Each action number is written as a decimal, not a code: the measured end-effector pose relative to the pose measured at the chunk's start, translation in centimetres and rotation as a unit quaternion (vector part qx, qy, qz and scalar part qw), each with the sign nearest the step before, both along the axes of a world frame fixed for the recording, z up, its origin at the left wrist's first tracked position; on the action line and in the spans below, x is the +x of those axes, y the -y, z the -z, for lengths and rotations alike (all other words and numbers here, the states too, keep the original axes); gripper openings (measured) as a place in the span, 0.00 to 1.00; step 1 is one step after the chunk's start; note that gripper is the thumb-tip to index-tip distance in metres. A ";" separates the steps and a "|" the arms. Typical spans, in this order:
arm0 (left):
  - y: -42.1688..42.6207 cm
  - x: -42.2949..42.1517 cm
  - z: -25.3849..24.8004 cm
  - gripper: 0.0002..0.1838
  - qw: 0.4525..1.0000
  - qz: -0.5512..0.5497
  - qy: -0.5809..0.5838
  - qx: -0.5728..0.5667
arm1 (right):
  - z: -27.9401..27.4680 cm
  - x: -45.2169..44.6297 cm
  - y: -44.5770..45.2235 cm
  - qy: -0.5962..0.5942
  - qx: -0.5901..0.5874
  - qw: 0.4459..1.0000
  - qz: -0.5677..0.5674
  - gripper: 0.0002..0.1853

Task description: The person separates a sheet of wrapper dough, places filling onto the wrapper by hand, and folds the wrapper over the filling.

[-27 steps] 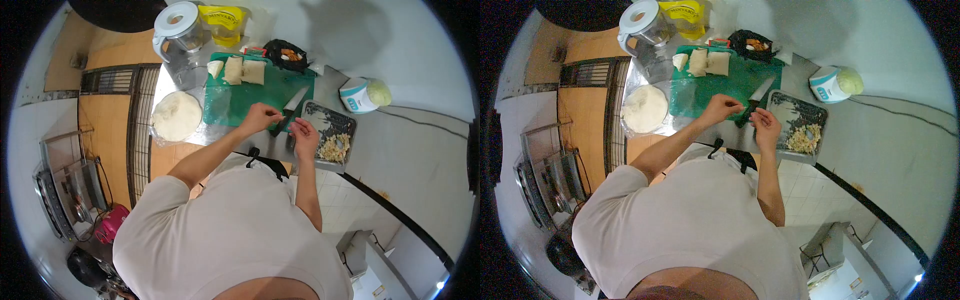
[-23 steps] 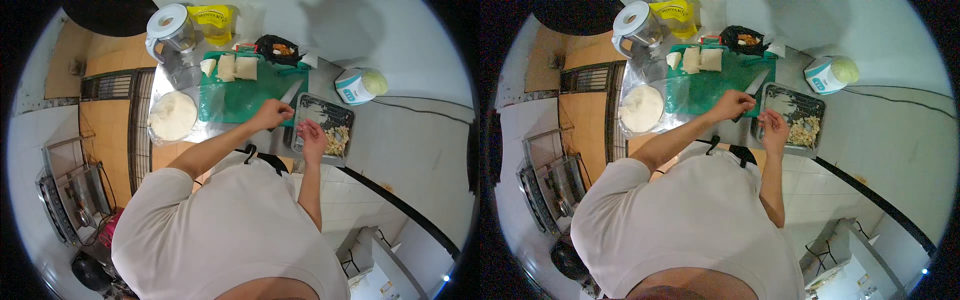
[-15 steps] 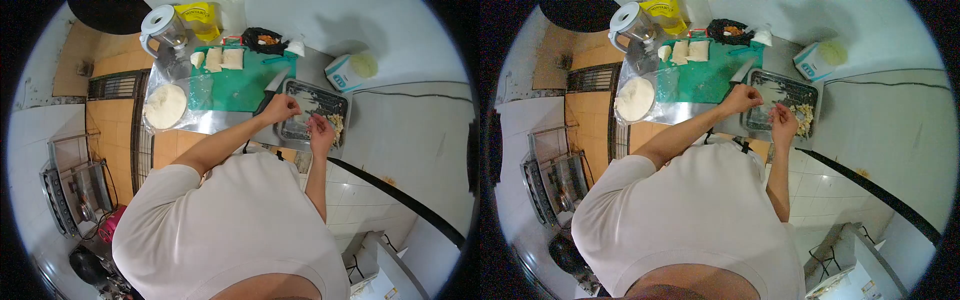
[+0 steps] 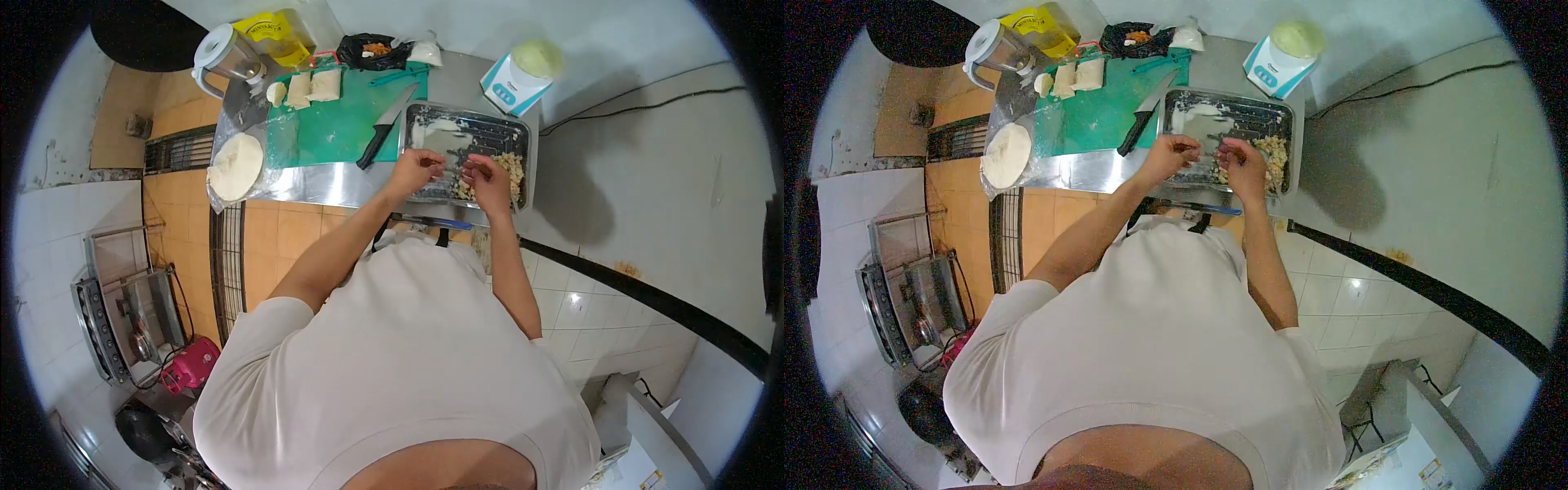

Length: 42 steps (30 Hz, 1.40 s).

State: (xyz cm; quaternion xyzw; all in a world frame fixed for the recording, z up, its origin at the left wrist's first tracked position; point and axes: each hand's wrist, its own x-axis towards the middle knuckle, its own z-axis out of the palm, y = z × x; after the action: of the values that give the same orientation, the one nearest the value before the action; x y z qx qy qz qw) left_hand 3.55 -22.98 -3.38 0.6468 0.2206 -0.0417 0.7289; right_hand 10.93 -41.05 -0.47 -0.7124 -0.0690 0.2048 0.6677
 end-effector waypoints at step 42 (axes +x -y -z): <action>5.7 3.6 1.6 0.13 0.949 0.060 0.044 0.306 | 3.2 1.5 3.6 0.211 -0.252 0.941 -0.075 0.14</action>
State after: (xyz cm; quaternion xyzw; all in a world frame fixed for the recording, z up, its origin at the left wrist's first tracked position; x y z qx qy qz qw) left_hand 7.18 -28.66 -4.98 0.8521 0.1511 0.0126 0.5008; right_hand 12.47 -44.64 -3.69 -0.8772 -0.2077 0.1096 0.4188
